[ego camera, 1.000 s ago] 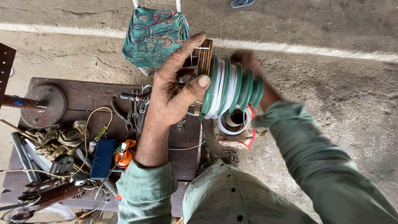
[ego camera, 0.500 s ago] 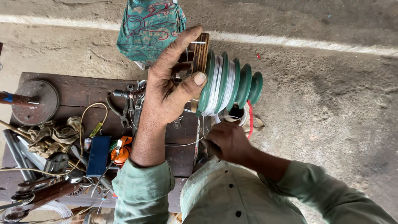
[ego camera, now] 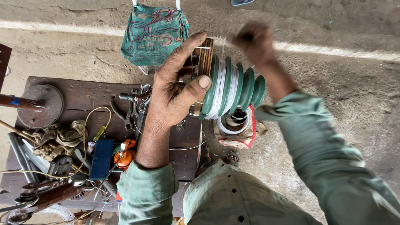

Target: The person winds white wire by hand around a green ribbed spool mounted on a wooden board, rotating the spool to build up wire layers. They pick up scissors from the bench, use a spanner to tighten the bolt on the board, then continue winding and adjusting the wire coils.

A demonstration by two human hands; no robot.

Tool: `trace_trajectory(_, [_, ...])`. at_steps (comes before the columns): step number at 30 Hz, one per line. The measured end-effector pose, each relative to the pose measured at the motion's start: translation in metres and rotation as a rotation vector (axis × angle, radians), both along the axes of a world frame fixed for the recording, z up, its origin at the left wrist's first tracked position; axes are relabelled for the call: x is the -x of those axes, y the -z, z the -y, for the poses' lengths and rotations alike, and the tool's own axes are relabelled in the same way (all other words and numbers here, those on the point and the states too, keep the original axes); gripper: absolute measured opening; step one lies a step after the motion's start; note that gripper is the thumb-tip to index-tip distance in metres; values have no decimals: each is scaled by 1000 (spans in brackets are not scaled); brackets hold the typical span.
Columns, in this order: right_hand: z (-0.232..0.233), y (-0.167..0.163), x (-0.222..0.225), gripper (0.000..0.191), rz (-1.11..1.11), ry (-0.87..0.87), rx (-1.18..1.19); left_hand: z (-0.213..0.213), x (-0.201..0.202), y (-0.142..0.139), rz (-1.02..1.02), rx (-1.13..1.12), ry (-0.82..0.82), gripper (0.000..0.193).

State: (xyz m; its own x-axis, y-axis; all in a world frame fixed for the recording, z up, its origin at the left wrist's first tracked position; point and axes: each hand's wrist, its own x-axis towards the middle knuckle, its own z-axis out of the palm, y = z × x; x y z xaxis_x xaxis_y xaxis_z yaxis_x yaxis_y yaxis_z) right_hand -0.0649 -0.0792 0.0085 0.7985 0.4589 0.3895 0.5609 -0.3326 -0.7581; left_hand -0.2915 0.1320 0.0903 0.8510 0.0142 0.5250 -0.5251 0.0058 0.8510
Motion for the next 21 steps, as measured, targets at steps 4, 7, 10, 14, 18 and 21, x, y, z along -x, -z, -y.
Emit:
trace_trajectory(4, [-7,127,74,35,-452,88,71,-2,-1,1,-5,8,11,55])
trace_trajectory(7, [-11,159,150,35,-592,100,248,-2,-3,2,15,14,32,56])
trace_trajectory(10, [-8,130,209,36,-544,-44,517,-2,-3,2,10,14,25,56])
trace_trajectory(14, [18,39,237,19,336,-296,416,0,-4,1,18,7,10,55])
trace_trajectory(18, [36,-70,218,32,1114,-117,354,1,-3,-2,-13,42,39,55])
trace_trajectory(21, [34,-130,148,24,1085,-112,225,2,0,-3,-12,43,33,54])
